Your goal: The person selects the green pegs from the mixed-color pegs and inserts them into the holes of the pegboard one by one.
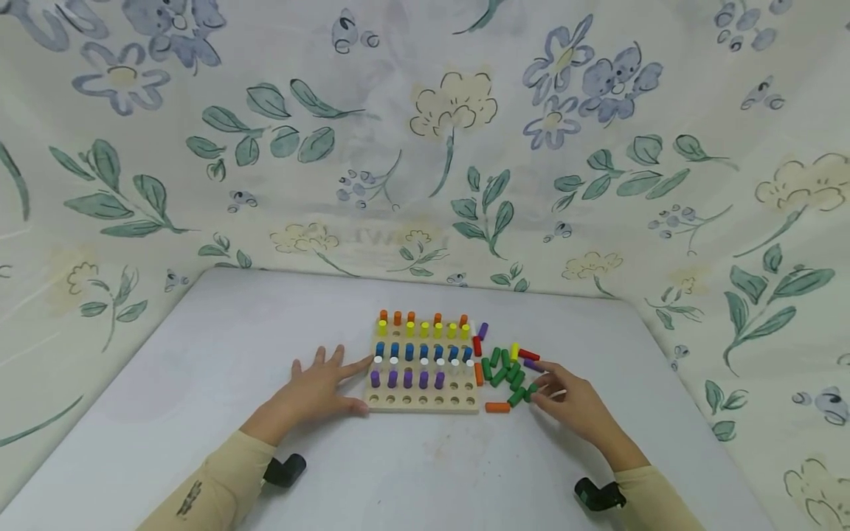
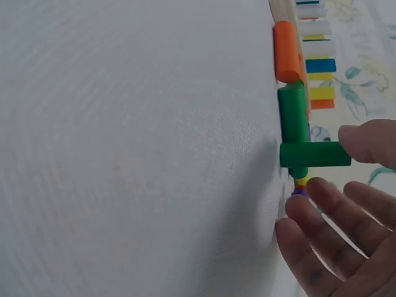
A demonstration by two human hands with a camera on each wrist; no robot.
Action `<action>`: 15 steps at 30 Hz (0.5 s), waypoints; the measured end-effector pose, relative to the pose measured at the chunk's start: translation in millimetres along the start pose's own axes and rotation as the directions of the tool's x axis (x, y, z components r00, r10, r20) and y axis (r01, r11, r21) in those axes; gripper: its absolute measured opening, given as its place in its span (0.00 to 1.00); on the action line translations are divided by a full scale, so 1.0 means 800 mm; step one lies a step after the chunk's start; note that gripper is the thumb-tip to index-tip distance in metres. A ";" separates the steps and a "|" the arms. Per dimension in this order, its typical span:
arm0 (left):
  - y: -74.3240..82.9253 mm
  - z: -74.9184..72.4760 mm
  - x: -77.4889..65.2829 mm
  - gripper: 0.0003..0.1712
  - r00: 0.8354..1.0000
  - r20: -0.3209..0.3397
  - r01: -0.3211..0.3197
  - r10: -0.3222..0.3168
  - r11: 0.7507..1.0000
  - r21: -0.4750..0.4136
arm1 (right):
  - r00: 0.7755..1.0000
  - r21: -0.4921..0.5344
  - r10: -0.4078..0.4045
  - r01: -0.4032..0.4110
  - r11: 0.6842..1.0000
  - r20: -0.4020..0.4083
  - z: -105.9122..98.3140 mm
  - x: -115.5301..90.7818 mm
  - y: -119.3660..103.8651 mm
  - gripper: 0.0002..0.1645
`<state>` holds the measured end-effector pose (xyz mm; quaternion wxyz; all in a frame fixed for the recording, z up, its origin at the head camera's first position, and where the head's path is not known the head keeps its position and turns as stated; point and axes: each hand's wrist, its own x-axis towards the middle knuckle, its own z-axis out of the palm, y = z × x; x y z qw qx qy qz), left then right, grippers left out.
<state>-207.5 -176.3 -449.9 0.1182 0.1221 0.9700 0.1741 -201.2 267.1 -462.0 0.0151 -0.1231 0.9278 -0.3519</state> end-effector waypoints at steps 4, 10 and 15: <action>-0.003 0.002 -0.001 0.55 1.000 -0.001 0.009 -0.009 1.000 0.000 | 1.000 0.013 -0.027 0.027 1.000 -0.005 0.006 0.003 0.002 0.30; -0.005 0.005 0.000 0.56 1.000 0.001 0.014 -0.014 1.000 -0.009 | 0.999 0.016 -0.034 0.035 0.999 -0.019 0.011 0.005 0.000 0.19; -0.006 0.006 0.003 0.56 1.000 -0.012 0.001 -0.001 1.000 0.000 | 0.999 -0.014 -0.028 0.027 1.000 -0.036 0.011 0.004 -0.002 0.13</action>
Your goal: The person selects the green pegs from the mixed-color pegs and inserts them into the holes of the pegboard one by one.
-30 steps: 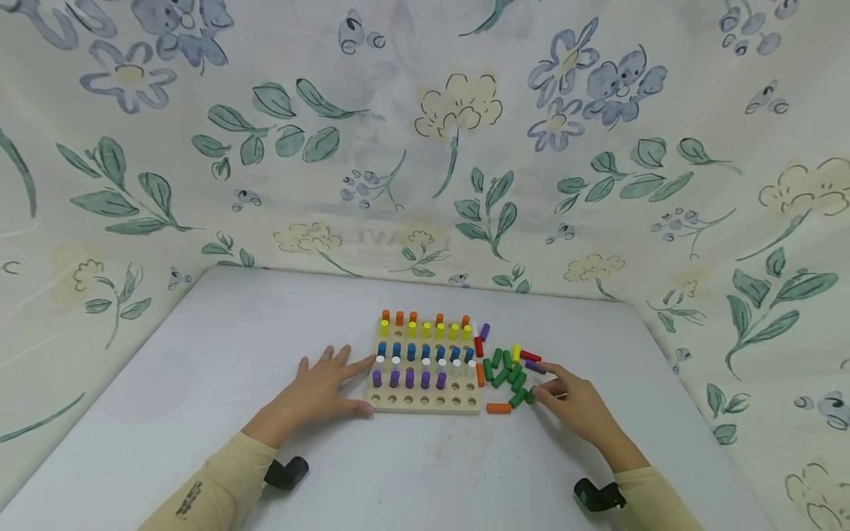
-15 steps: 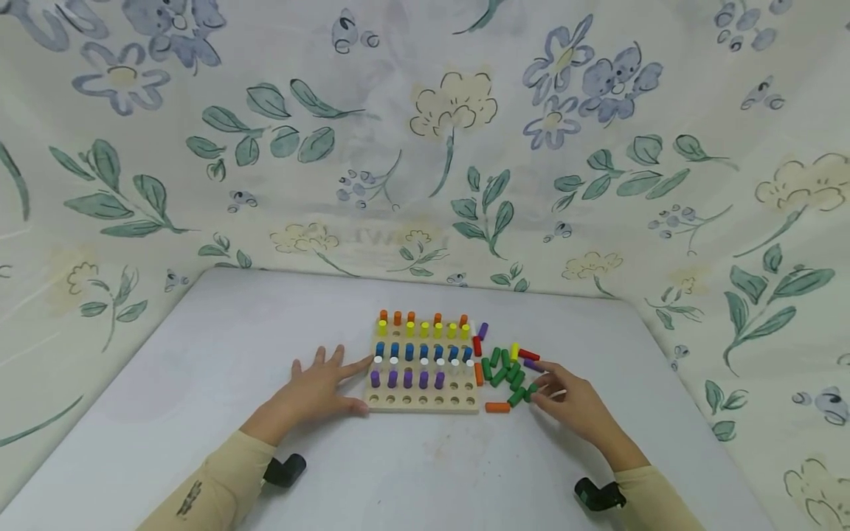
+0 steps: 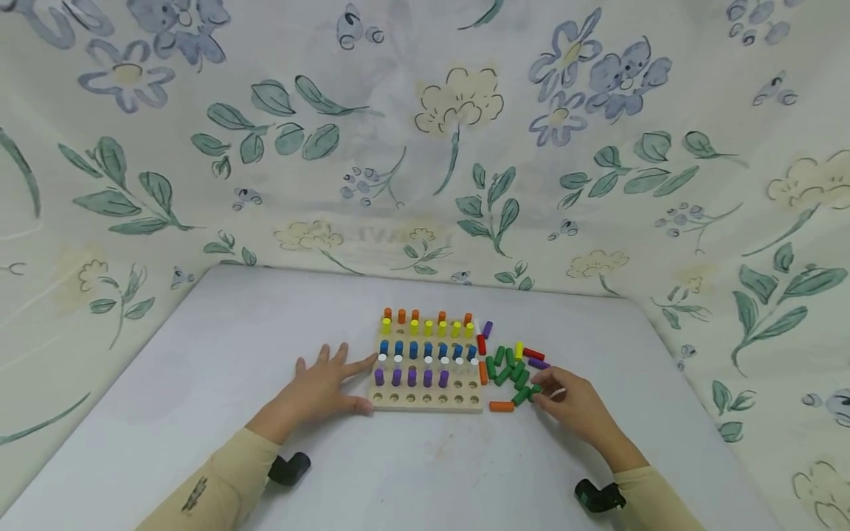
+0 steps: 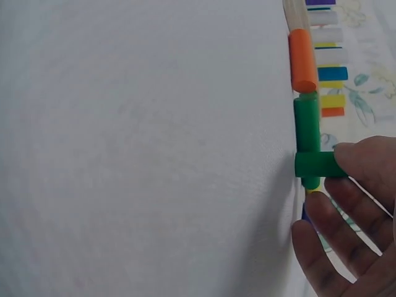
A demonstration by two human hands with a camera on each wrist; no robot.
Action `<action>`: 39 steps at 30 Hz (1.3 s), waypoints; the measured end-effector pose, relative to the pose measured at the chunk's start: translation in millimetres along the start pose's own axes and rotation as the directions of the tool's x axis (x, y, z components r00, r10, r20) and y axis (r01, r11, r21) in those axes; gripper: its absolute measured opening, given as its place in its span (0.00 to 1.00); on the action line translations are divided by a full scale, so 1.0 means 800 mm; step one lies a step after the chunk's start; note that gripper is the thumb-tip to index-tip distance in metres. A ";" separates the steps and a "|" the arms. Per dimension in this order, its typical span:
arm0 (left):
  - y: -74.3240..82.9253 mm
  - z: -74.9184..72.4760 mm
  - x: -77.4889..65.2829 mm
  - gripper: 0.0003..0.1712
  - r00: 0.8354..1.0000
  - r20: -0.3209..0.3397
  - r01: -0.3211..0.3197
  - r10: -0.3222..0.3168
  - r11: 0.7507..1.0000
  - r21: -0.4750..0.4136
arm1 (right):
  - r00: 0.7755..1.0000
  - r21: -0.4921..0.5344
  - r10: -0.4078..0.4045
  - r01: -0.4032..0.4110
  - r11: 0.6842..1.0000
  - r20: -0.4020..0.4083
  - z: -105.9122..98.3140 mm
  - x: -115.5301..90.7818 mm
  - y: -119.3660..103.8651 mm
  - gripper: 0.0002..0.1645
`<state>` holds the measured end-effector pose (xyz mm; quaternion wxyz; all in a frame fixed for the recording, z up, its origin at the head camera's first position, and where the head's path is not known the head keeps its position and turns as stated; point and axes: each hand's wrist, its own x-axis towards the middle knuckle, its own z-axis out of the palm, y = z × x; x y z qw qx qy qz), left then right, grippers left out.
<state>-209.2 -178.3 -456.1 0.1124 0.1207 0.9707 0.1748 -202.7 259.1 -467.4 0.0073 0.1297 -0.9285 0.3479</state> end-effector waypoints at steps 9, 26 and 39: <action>0.008 -0.004 0.003 0.55 1.000 -0.006 -0.007 0.007 1.000 0.021 | 0.998 -0.009 -0.038 0.038 0.999 -0.045 -0.006 0.001 -0.002 0.15; 0.007 -0.006 -0.001 0.55 1.000 -0.012 -0.013 0.014 1.000 0.024 | 0.994 -0.020 -0.067 0.066 0.998 -0.081 0.000 0.008 -0.012 0.14; 0.006 -0.004 -0.002 0.55 1.000 -0.001 0.015 -0.015 1.000 0.015 | 0.993 -0.001 -0.090 0.090 0.996 -0.079 0.010 0.009 -0.021 0.15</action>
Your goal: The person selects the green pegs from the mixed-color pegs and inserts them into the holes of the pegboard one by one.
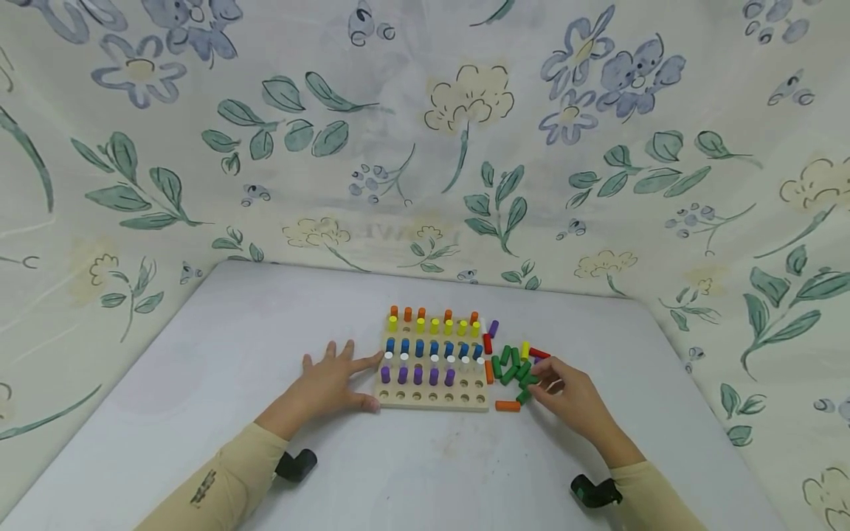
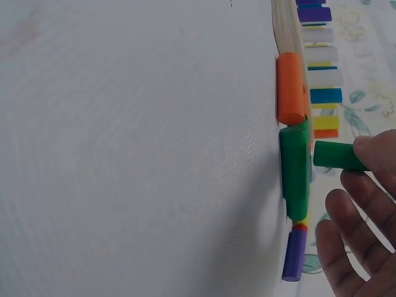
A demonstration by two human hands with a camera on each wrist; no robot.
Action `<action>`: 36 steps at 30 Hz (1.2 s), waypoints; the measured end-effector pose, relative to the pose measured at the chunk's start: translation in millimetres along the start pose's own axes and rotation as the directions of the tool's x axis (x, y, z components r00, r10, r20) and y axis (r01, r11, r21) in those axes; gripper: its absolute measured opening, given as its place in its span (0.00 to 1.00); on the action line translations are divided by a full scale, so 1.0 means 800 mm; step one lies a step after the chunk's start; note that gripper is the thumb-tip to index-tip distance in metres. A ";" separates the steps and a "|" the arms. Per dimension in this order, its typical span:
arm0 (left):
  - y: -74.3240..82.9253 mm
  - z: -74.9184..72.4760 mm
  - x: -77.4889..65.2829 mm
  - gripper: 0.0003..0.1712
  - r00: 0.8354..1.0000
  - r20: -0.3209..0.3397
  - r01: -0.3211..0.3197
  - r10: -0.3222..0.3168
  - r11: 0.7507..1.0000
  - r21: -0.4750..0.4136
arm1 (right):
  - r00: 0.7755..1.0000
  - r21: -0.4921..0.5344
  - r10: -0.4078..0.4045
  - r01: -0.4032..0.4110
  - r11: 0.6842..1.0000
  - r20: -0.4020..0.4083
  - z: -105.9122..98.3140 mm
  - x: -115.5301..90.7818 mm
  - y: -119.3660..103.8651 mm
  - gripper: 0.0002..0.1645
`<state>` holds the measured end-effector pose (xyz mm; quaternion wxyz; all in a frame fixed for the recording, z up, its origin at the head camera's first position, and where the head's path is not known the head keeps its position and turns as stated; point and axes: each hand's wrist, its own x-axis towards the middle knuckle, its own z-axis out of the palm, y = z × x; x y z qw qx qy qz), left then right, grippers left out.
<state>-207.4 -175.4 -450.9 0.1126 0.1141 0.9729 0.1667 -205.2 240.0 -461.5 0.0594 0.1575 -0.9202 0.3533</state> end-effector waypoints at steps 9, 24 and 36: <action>0.001 0.000 -0.001 0.55 1.000 -0.006 -0.007 0.007 1.000 0.001 | 1.000 0.020 0.002 -0.003 1.000 0.021 0.004 0.003 -0.006 0.15; 0.001 0.003 0.001 0.55 1.000 -0.009 0.007 -0.007 1.000 0.004 | 0.999 0.029 0.007 -0.008 1.000 0.049 0.015 0.008 -0.017 0.13; 0.001 0.002 -0.001 0.54 1.000 -0.013 0.004 -0.004 1.000 -0.019 | 0.997 0.037 0.010 -0.013 0.999 0.072 0.021 0.009 -0.028 0.13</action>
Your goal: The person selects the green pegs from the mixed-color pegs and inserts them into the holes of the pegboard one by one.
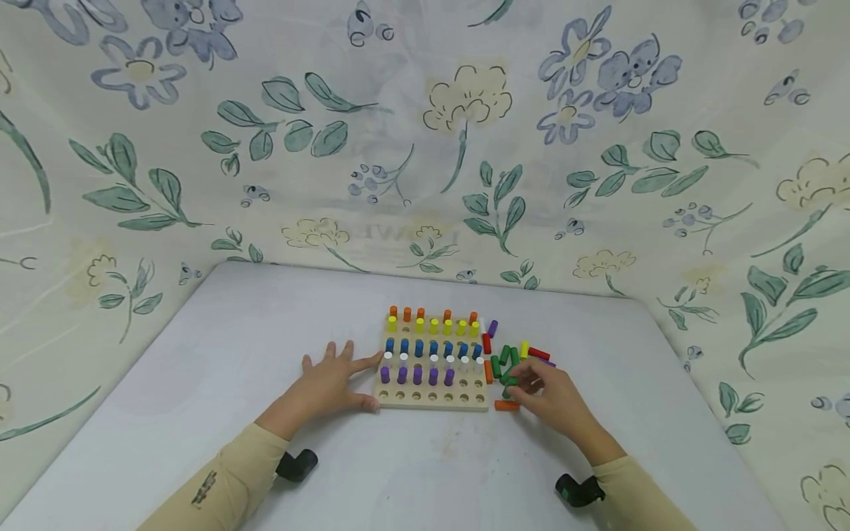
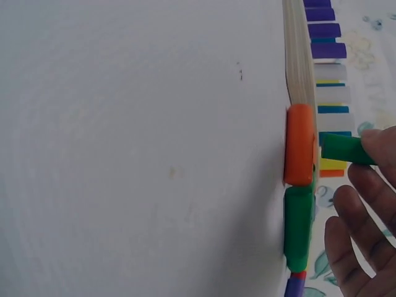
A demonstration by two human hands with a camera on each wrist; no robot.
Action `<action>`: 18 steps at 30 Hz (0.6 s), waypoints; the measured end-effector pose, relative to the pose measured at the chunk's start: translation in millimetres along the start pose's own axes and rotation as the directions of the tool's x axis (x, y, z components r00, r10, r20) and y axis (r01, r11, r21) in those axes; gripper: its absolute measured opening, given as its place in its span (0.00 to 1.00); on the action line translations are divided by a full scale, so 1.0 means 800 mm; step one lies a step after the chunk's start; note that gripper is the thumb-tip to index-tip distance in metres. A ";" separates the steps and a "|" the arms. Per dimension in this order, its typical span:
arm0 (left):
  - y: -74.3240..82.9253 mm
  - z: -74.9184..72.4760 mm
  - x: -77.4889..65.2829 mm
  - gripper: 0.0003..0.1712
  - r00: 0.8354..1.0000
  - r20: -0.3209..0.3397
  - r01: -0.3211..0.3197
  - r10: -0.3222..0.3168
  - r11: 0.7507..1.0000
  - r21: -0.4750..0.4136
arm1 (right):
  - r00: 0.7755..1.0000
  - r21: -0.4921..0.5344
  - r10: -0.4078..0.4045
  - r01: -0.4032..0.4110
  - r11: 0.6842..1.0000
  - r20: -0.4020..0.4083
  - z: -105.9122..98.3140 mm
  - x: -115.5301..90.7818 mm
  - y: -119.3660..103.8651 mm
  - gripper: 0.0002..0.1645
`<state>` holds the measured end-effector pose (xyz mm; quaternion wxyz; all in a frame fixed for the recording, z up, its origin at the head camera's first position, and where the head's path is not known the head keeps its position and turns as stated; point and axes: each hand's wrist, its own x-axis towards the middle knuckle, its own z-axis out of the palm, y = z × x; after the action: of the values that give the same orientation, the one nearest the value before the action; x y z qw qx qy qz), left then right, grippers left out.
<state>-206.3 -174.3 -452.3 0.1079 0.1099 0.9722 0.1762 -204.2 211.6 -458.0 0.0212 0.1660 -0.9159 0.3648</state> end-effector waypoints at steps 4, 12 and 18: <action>0.001 0.000 0.000 0.54 1.000 -0.001 -0.001 0.001 1.000 -0.003 | 1.000 0.024 0.001 -0.002 1.000 0.016 0.006 0.002 -0.003 0.13; 0.000 0.001 0.001 0.55 1.000 0.003 0.002 -0.002 1.000 0.008 | 0.999 0.055 -0.027 0.025 0.998 0.039 0.015 0.005 -0.010 0.14; -0.001 0.000 0.000 0.55 1.000 0.004 0.003 -0.003 1.000 0.007 | 0.997 0.054 -0.067 0.065 0.996 0.042 0.018 0.007 -0.013 0.13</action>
<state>-206.7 -174.7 -452.9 0.1096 0.1092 0.9728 0.1727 -204.9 193.0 -460.8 0.0091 0.2047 -0.9003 0.3840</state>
